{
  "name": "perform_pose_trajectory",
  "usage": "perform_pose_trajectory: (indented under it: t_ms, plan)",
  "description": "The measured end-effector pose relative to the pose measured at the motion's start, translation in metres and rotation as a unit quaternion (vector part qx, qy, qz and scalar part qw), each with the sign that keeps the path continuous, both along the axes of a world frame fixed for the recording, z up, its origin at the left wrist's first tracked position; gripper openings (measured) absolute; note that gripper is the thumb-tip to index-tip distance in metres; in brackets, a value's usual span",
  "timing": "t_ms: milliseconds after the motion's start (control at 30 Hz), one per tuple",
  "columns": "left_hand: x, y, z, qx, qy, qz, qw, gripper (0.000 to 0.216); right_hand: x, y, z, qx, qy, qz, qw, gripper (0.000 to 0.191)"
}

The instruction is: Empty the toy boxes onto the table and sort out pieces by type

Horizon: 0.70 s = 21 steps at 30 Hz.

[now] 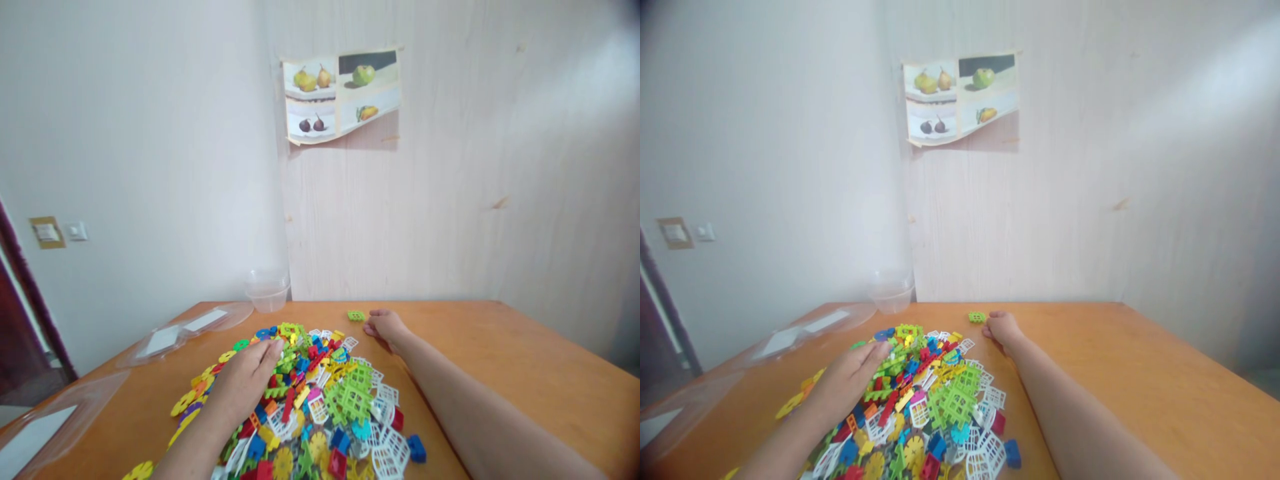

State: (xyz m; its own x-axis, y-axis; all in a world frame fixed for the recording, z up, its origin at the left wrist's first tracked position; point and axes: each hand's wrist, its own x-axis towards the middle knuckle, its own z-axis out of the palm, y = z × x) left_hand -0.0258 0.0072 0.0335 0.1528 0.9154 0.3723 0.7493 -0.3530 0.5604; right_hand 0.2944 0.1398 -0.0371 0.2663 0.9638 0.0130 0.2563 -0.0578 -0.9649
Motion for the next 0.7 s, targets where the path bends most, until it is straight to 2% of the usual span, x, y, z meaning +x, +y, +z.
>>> perform_pose_trajectory:
  t_ms: [133, 267, 367, 567, 700]
  plan:
    - [0.001, 0.000, 0.000, 0.006, -0.002, 0.007, 1.000, 0.045, 0.006, -0.003, -0.002, 0.025, -0.105, 0.014, 0.994, 0.030]
    - [0.002, 0.000, 0.000, 0.012, -0.002, 0.009, 1.000, 0.046, 0.009, -0.008, 0.000, 0.060, -0.227, 0.044, 0.971, 0.042]
    - [0.002, 0.000, 0.000, 0.012, -0.001, 0.011, 1.000, 0.046, 0.006, -0.011, -0.001, 0.055, -0.286, 0.070, 0.954, 0.050]
    - [0.003, -0.002, 0.001, 0.010, -0.004, 0.007, 1.000, 0.045, -0.004, -0.013, 0.000, 0.062, -0.318, 0.105, 0.940, 0.057]
    - [0.002, -0.001, 0.002, 0.003, -0.003, 0.004, 1.000, 0.045, 0.001, -0.020, 0.017, 0.061, -0.297, 0.122, 0.945, 0.040]
